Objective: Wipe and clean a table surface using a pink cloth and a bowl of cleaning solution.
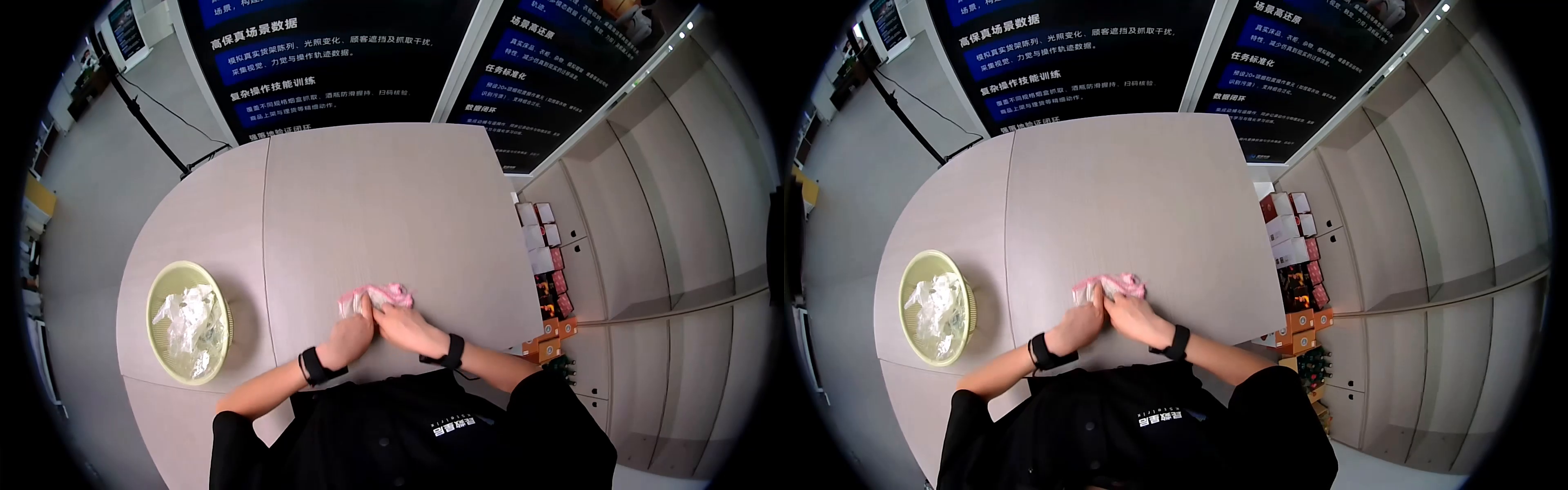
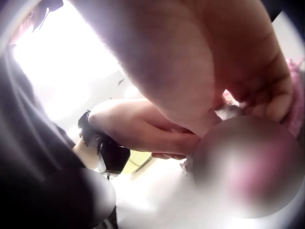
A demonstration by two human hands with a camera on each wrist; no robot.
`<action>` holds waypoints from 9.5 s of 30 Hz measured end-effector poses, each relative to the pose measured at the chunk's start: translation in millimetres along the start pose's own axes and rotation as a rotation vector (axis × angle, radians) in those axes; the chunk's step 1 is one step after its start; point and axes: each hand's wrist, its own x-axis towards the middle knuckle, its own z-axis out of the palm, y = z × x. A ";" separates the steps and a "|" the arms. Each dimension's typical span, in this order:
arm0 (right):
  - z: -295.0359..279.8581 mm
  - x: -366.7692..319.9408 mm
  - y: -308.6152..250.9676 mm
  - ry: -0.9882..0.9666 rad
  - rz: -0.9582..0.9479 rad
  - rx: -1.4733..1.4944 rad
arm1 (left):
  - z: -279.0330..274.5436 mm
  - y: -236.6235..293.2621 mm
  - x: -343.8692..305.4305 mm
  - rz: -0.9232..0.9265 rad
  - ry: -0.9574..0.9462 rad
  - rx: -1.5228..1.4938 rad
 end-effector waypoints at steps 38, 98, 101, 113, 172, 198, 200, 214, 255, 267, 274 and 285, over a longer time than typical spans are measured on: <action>-1.8 64.0 21.2 0.038 0.163 -0.426 | -21.6 -24.9 68.0 -0.172 -0.077 0.120; -43.2 251.4 111.0 0.021 0.320 -0.187 | -50.8 -143.8 223.6 -0.363 0.367 0.269; -23.7 201.0 91.6 0.046 0.226 -0.272 | -35.6 -109.0 173.5 -0.291 0.377 0.325; 21.6 -13.3 -41.6 0.074 -0.119 -0.178 | 27.2 8.0 -63.2 -0.227 0.258 0.069; 34.9 -15.2 -65.6 0.047 -0.145 -0.161 | 34.0 7.1 -83.3 -0.221 0.295 0.197; 30.5 -4.4 -61.1 0.109 -0.169 -0.117 | 24.7 9.1 -77.5 -0.315 0.334 0.076; 29.0 -3.0 -60.3 0.098 -0.168 -0.120 | 22.5 10.1 -76.6 -0.328 0.338 0.052; 21.3 33.9 -39.8 0.187 -0.232 -0.039 | 13.7 -13.1 -43.5 -0.393 0.303 -0.006; -1.9 145.1 26.5 0.139 0.050 -0.268 | -36.0 -83.6 87.7 -0.276 0.223 0.101; -0.3 155.4 29.0 0.133 0.134 -0.344 | -27.7 -93.7 100.2 -0.368 0.205 0.172; -8.0 174.2 37.1 0.099 0.169 -0.344 | -32.6 -109.7 120.9 -0.314 0.239 0.185; -24.0 232.5 63.0 0.060 0.237 -0.364 | -60.6 -137.3 171.5 -0.434 0.188 0.109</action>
